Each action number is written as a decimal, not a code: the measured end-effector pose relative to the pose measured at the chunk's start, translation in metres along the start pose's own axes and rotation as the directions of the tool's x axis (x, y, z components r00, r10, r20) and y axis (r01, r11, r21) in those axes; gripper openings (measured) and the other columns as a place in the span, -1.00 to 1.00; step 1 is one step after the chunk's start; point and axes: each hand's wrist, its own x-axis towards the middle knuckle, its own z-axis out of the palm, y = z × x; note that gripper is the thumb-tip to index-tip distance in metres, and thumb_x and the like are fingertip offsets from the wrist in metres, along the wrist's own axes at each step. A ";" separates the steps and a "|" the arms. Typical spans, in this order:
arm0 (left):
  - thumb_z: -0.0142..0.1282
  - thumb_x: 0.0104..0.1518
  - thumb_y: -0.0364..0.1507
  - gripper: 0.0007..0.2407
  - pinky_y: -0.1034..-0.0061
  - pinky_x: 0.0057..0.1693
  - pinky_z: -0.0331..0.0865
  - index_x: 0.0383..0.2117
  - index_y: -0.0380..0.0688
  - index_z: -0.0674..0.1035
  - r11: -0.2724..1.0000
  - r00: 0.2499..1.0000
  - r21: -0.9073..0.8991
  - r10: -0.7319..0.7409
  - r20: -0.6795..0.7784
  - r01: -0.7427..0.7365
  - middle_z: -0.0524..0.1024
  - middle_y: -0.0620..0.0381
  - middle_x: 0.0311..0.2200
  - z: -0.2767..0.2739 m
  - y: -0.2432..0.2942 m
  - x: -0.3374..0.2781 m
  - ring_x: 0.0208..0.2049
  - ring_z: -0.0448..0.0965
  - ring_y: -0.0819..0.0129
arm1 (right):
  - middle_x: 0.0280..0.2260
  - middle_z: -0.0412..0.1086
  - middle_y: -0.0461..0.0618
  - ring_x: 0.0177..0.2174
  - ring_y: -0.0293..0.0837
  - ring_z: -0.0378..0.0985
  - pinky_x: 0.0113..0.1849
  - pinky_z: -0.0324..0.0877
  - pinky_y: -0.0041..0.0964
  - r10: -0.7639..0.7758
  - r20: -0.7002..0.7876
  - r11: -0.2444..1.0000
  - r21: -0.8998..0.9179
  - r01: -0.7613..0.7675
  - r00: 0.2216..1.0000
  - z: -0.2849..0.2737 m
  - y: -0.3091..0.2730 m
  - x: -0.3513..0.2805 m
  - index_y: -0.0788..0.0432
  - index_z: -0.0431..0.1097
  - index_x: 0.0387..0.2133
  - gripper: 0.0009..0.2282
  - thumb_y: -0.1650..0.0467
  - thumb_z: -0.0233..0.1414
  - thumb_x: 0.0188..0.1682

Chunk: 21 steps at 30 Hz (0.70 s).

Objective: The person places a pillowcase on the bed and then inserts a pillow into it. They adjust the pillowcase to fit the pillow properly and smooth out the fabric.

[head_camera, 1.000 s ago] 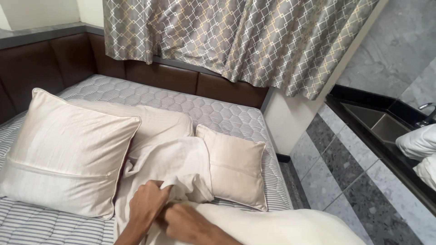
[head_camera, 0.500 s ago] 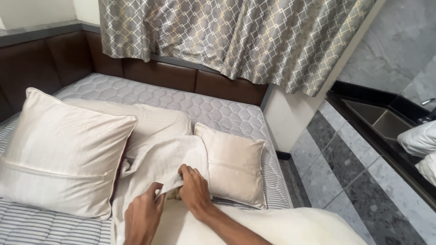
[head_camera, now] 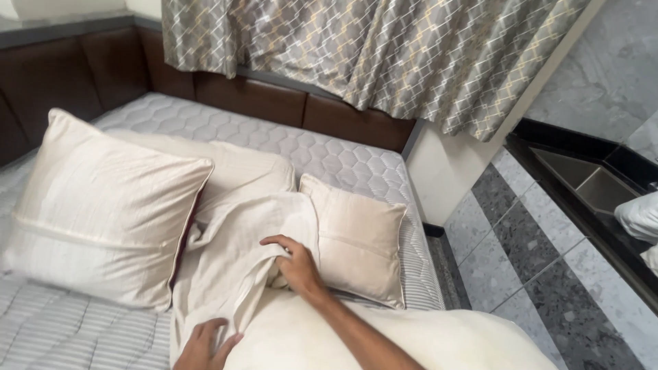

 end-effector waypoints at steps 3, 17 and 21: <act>0.31 -0.15 0.09 -0.27 0.11 0.14 0.43 0.15 -0.05 0.44 0.996 1.000 -0.093 -0.009 0.027 0.011 0.45 -0.14 0.09 -0.052 0.052 -0.020 0.10 0.53 -0.07 | -0.13 0.56 0.07 -0.51 -0.24 0.45 -0.42 0.40 -0.36 -0.033 0.068 0.999 -0.031 0.035 0.997 0.002 0.012 0.005 0.11 0.52 -0.01 -0.54 0.62 -0.10 -0.20; 0.09 0.05 -0.54 -0.78 0.01 -0.15 0.45 -0.16 -0.07 0.52 0.994 0.911 0.022 -0.090 -0.403 0.108 0.49 -0.07 -0.13 -0.015 -0.047 0.005 -0.20 0.58 -0.15 | -0.21 0.55 0.09 -0.20 0.03 0.63 -0.13 0.49 -0.16 -0.328 0.250 0.827 -0.391 0.405 0.911 -0.025 -0.013 -0.025 0.16 0.56 -0.18 -0.74 0.50 0.17 -0.19; 0.14 0.02 -0.48 -0.84 0.20 -0.13 0.48 -0.27 -0.02 0.56 0.999 0.764 -0.041 -0.014 -0.645 -0.017 0.51 -0.12 -0.34 0.059 -0.197 0.022 -0.34 0.57 -0.03 | -0.17 0.51 0.03 -0.17 0.06 0.61 -0.13 0.49 -0.10 -0.193 -0.049 0.845 -0.517 0.141 0.980 -0.020 0.001 -0.028 0.14 0.54 -0.20 -0.71 0.57 0.10 -0.21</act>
